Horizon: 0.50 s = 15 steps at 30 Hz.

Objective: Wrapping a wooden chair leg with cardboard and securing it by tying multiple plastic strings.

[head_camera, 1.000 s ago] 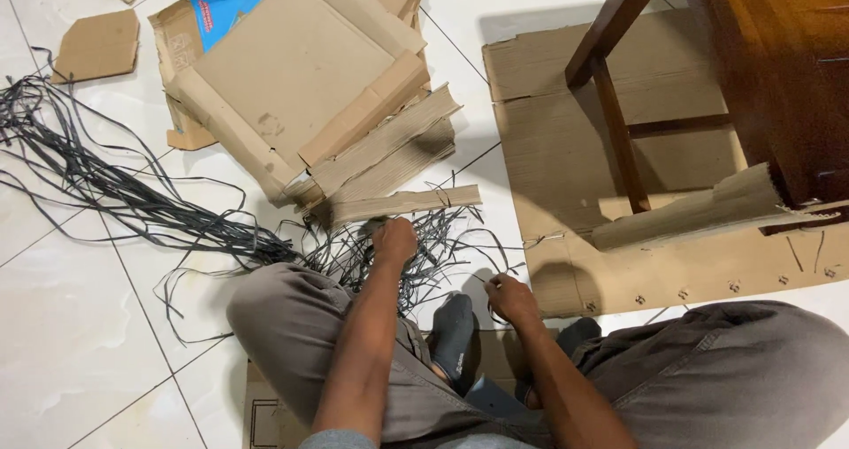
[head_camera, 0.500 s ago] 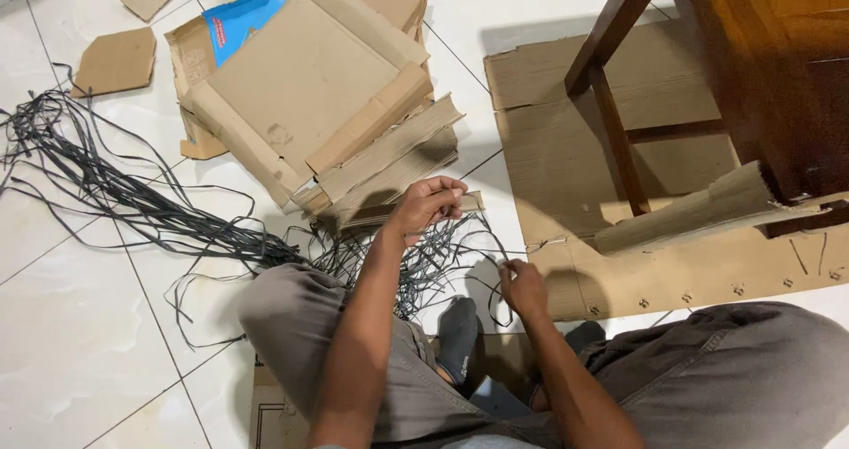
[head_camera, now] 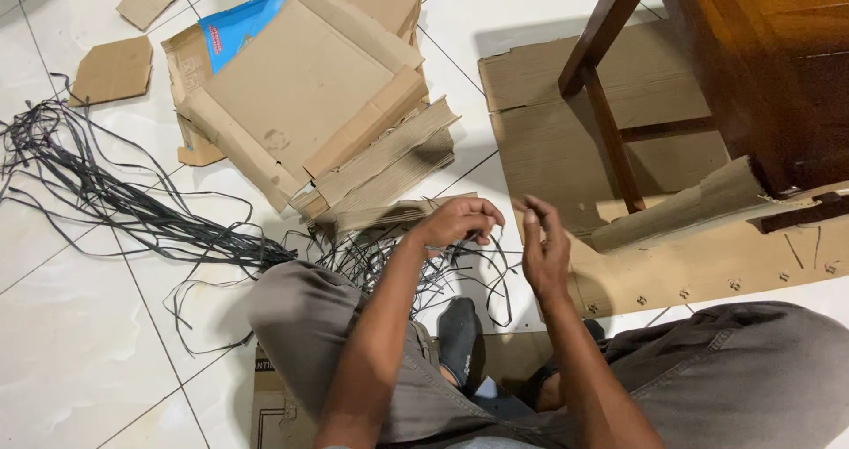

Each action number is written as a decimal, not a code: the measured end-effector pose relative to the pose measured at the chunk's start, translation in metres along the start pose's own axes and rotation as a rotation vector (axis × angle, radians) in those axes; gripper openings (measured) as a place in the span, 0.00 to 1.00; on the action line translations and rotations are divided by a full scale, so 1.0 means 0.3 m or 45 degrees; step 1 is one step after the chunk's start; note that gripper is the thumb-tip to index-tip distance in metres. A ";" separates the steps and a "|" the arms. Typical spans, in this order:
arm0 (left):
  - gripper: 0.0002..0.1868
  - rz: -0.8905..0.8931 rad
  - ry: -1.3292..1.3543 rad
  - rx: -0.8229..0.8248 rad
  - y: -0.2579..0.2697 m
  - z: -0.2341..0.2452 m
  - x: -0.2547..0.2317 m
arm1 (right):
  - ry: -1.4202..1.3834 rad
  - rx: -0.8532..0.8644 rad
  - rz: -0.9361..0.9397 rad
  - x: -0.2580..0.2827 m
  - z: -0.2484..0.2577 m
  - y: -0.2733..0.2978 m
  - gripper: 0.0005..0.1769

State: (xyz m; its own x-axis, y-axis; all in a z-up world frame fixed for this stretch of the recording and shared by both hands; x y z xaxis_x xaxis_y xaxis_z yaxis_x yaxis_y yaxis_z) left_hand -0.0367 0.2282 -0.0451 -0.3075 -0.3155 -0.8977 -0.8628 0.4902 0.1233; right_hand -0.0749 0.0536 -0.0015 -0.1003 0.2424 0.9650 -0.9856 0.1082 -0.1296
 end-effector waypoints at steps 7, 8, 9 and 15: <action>0.07 0.063 -0.085 0.082 -0.102 -0.068 0.083 | -0.250 0.216 -0.182 -0.111 0.023 0.005 0.19; 0.07 0.073 -0.124 0.061 -0.105 -0.084 0.066 | -0.338 0.183 -0.273 -0.142 0.042 0.003 0.11; 0.07 0.083 -0.163 0.041 -0.109 -0.102 0.050 | -0.426 0.149 -0.363 -0.174 0.061 0.002 0.05; 0.12 -0.004 -0.151 -0.141 -0.266 -0.115 0.131 | -0.618 -0.189 -0.520 -0.279 0.213 -0.004 0.05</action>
State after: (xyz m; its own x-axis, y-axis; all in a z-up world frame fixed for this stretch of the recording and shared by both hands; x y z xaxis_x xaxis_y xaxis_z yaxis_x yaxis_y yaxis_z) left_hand 0.0063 0.1488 -0.0756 -0.2609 -0.2155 -0.9410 -0.9046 0.3949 0.1604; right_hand -0.0739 -0.0285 -0.0675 0.1942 -0.3058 0.9321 -0.9318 0.2396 0.2727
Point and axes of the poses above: each hand's wrist, its own y-axis away from the middle knuckle, its own z-axis out of the back of the hand, x = y × z, the point moved 5 cm from there along -y, towards the middle knuckle, and after that the axes turned 6 degrees about -z, right-handed, at the moved point
